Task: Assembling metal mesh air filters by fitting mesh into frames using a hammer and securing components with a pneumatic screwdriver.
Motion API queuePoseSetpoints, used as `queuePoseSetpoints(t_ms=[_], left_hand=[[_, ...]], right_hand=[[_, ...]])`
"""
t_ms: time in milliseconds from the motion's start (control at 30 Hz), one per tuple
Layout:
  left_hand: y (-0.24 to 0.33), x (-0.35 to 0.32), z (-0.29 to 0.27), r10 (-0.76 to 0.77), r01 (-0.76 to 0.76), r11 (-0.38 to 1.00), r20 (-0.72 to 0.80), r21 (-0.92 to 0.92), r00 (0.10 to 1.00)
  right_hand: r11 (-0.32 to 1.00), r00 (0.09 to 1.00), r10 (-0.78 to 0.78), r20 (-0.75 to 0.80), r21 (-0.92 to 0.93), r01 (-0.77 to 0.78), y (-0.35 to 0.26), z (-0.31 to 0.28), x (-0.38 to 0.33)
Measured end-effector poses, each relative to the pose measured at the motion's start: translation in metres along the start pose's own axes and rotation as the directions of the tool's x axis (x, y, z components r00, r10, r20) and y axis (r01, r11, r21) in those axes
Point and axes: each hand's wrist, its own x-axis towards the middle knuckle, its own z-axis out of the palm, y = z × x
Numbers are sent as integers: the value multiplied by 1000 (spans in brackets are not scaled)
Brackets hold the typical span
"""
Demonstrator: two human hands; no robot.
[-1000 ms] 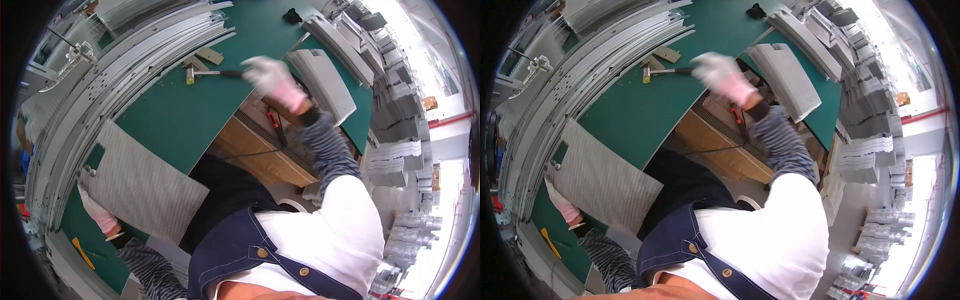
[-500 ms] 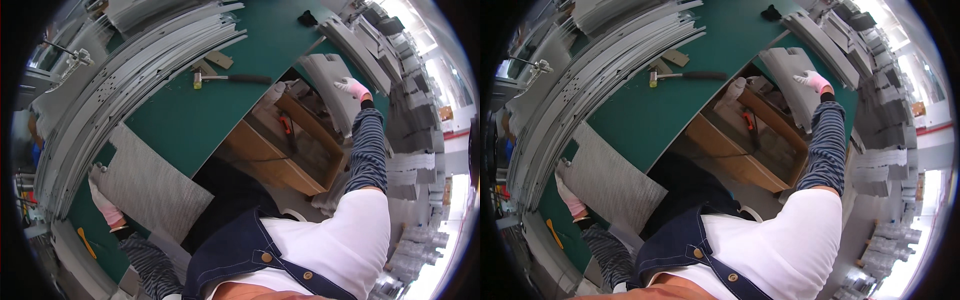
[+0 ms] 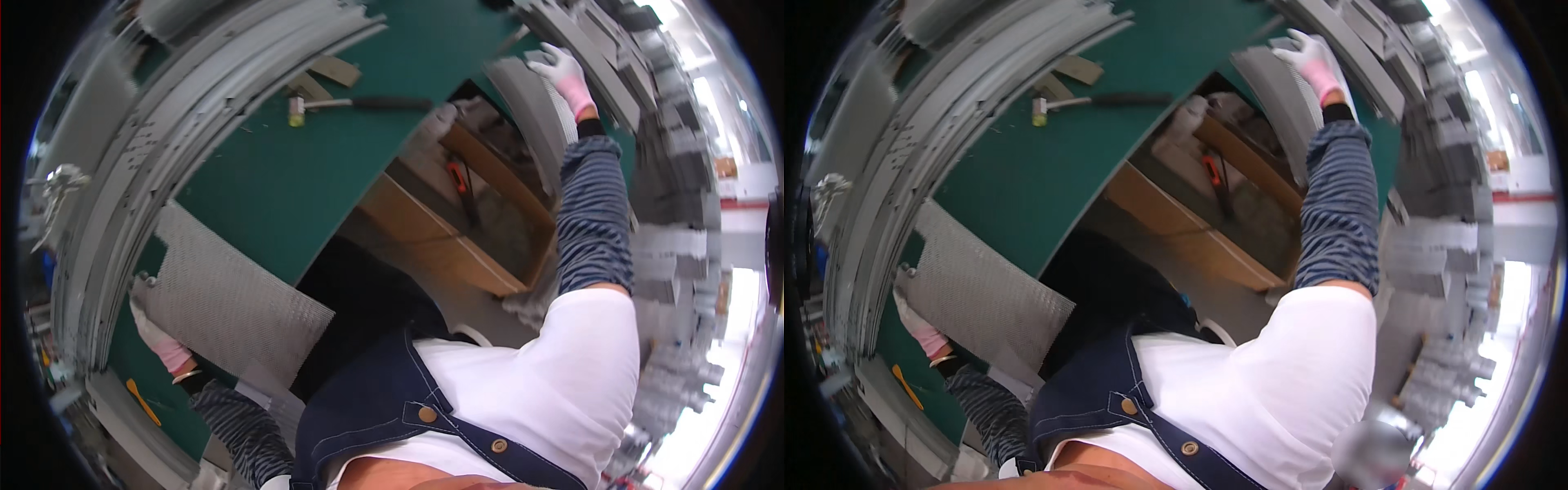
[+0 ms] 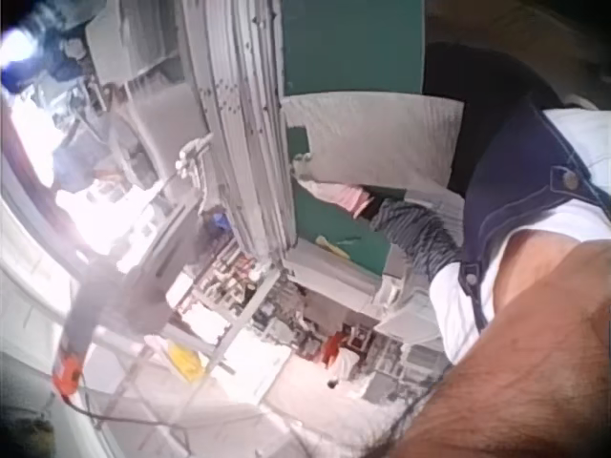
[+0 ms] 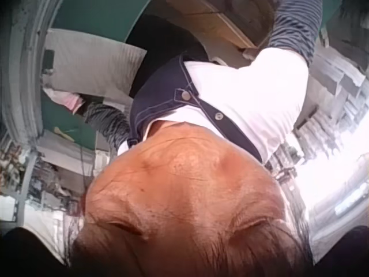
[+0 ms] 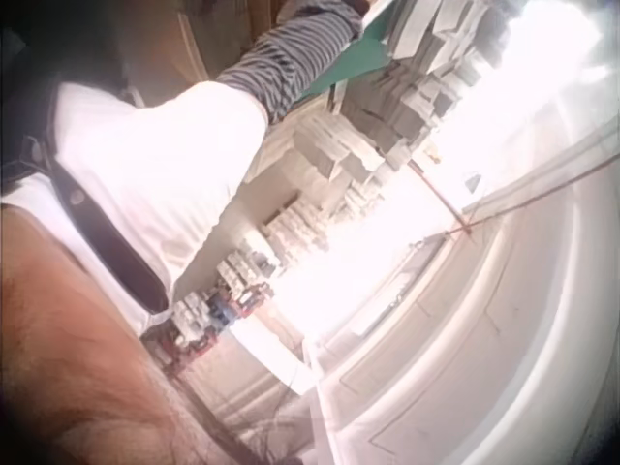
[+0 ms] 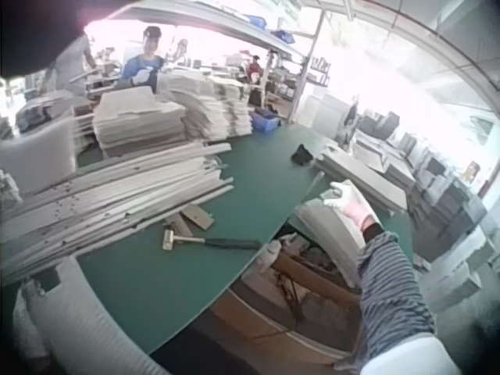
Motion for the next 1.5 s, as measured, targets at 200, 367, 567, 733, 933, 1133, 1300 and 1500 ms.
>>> queuePoseSetpoints(t_ms=[200, 367, 567, 733, 933, 1133, 1300, 1500], left_hand=[[9, 14, 14, -351, 276, 674, 32, -685, 936], [-2, 5, 9, -276, 246, 711, 60, -658, 959], [7, 10, 16, -294, 225, 645, 35, -730, 955], [2, 5, 6, -205, 189, 728, 55, -659, 977], [11, 6, 9, -193, 168, 825, 10, -539, 981], [4, 6, 9, -240, 220, 525, 105, -822, 965], [7, 9, 14, -356, 255, 523, 63, -813, 932], [-5, 0, 2, -265, 241, 615, 91, -751, 960]], right_hand=[[997, 965, 40, 260, 58, -57, -8, -42, -20], [1000, 984, 25, 177, 6, -26, -8, -11, -35], [944, 946, 157, 283, -326, -59, 30, 34, -36], [877, 935, 164, 316, -480, 8, -2, 38, -37], [926, 948, 108, 299, -377, 14, -11, 39, -30], [934, 909, 41, 416, -338, 113, -25, 34, -29], [986, 997, 34, 76, -166, -21, -21, -21, -25], [984, 972, -55, 227, 180, 14, -70, -40, -73]])
